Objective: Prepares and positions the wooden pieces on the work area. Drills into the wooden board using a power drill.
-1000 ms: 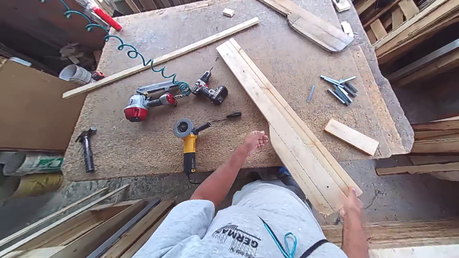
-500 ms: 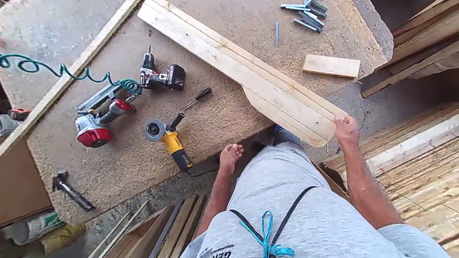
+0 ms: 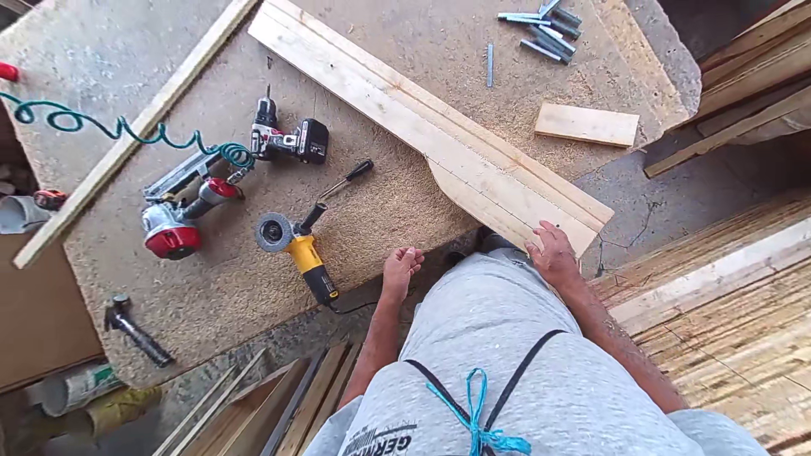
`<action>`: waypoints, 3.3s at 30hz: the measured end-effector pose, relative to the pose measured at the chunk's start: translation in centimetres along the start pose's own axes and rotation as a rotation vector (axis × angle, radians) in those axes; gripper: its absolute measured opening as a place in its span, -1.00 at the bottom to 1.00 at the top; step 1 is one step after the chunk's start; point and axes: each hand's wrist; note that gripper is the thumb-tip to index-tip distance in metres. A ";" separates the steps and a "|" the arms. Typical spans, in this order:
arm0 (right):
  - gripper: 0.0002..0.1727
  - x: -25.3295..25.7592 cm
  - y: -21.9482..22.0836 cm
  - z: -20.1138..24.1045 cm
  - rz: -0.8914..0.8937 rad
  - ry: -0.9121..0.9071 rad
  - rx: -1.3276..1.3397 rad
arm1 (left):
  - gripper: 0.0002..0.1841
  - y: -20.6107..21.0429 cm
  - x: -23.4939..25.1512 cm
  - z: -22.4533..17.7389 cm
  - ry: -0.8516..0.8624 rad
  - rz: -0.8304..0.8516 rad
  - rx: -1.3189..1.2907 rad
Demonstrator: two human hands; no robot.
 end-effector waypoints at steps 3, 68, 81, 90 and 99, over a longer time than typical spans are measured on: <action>-0.42 1.7 -0.2 -0.2 0.076 -0.020 -0.084 | -0.70 1.3 -0.2 -0.6 -0.037 0.038 0.101; -0.61 -8.4 9.3 15.1 0.075 0.485 0.062 | -0.36 -24.1 30.5 -25.4 0.037 -0.526 -0.100; 0.06 6.5 0.4 32.4 0.005 -0.125 0.688 | -0.27 -5.0 2.3 -17.4 0.669 0.439 0.053; -0.73 -1.0 -5.0 19.2 -0.628 0.056 1.109 | -0.65 6.1 -3.0 -17.1 0.969 1.444 0.788; -0.41 -17.8 -2.8 10.2 -0.705 0.426 0.870 | -0.64 10.6 3.3 -16.0 0.839 1.074 0.923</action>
Point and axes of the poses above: each hand's wrist, its own x-axis towards the middle knuckle, its own y-axis out of the palm, z = x × y, and after that the axes turned 6 degrees about z, right-handed
